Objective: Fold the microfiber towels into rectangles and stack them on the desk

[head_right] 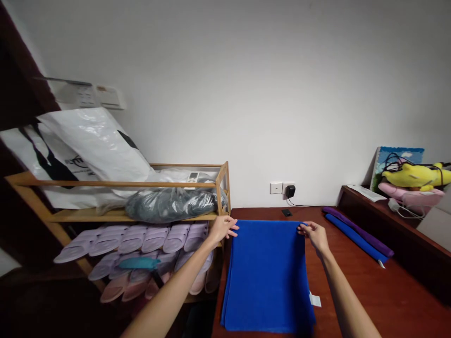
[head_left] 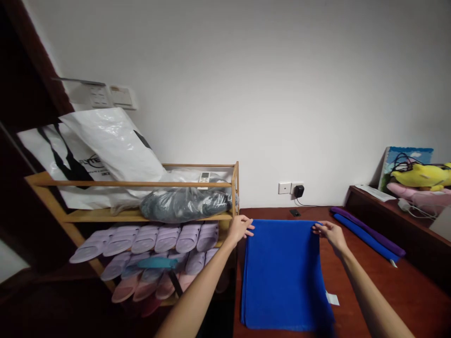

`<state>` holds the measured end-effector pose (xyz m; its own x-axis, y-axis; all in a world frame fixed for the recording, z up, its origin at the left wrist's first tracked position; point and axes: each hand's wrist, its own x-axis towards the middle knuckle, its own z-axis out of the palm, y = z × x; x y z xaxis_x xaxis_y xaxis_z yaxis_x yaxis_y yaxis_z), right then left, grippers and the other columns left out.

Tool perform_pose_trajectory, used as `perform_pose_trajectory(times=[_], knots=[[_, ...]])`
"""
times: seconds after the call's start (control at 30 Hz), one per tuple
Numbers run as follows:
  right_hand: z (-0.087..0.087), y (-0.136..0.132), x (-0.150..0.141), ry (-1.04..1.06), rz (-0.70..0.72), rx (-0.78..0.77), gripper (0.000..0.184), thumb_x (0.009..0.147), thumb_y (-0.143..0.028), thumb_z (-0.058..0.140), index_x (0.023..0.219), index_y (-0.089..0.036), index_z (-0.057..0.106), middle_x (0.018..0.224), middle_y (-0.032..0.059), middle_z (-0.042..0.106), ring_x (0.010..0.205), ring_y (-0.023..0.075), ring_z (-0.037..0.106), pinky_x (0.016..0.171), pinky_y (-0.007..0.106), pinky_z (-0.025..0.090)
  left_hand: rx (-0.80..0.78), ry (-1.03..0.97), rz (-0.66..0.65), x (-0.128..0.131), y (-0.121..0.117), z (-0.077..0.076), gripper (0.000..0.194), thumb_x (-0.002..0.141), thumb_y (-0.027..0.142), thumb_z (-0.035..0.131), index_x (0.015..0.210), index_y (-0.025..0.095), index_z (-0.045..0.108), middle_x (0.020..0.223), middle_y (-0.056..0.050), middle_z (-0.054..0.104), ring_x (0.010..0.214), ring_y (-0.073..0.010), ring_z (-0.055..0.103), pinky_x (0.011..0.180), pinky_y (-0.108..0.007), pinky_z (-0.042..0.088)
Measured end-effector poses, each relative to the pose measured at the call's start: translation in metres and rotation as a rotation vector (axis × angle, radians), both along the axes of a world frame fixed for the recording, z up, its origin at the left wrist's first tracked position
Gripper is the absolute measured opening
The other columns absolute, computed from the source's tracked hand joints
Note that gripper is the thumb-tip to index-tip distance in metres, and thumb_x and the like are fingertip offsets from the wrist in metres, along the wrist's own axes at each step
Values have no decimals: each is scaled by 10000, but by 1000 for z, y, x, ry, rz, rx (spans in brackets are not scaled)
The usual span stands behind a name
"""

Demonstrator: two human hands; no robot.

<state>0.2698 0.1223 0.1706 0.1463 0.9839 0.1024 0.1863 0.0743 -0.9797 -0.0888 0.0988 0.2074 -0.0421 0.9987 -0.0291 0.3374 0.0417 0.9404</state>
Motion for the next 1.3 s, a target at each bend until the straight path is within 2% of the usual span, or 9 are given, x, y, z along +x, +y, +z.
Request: perform_pose_trajectory(times=[0.2,0.33,0.5,0.67,0.8,0.93,1.1,1.2,1.3], knots=[[-52,20,-12,-55,-23,3,540,660,-555,607,995,-132,590,903,140,720,877,273,669,712,368,526,-97,-57,96,3,22,-44,217,905,318,523,1003,126,551,994,-86,664,817,-160,665,617,-274,545],[-81,29,-24,-141,14,20,600,731,-595,506,1147,-163,524,1135,136,661,1084,257,597,907,394,477,-100,26,141,6,35,-72,311,898,358,538,1137,158,552,1098,-64,618,920,-179,620,785,-386,537],[-123,24,-61,-308,65,-2,875,728,-643,476,1415,-149,251,1413,168,426,1302,270,394,1067,446,330,-64,237,170,40,31,-113,536,894,236,476,1395,118,324,1403,-180,435,1279,-252,421,1048,-388,339],[-157,3,-85,-800,131,-18,707,828,-627,339,1413,-232,317,1504,71,282,1402,234,163,1139,489,108,69,469,7,75,1,-153,605,861,310,453,1434,201,293,1526,-54,203,1410,-223,113,1152,-432,35],[-158,-5,-89,-1114,102,-43,688,880,-608,196,1438,-212,261,1528,61,208,1413,215,103,1138,466,109,123,791,-72,75,-7,-164,562,903,402,309,1430,205,309,1531,-50,179,1413,-221,81,1148,-473,20],[-152,-16,-84,-1142,100,-40,699,877,-628,184,1432,-212,276,1520,61,227,1409,220,139,1132,471,133,123,894,-63,71,-18,-173,573,909,424,283,1440,210,275,1529,-51,186,1411,-233,95,1146,-496,72],[-152,-49,-82,-1115,74,44,648,891,-604,187,1318,-215,483,1431,86,422,1352,241,312,1099,475,231,193,973,-80,67,-63,-195,600,911,466,274,1457,236,184,1534,-44,153,1408,-239,110,1132,-519,151],[-145,-60,-109,-1122,48,130,591,915,-525,202,1266,-188,537,1412,112,445,1343,255,323,1086,470,251,233,1000,-128,71,-70,-189,571,928,410,232,1461,227,143,1532,-25,155,1409,-216,111,1136,-511,151],[-138,-53,-144,-1089,188,164,534,937,-413,167,1370,-213,408,1476,68,351,1376,201,257,1088,434,265,241,1008,-147,76,-50,-173,539,940,347,190,1457,196,176,1528,-13,169,1410,-192,107,1151,-468,131]])
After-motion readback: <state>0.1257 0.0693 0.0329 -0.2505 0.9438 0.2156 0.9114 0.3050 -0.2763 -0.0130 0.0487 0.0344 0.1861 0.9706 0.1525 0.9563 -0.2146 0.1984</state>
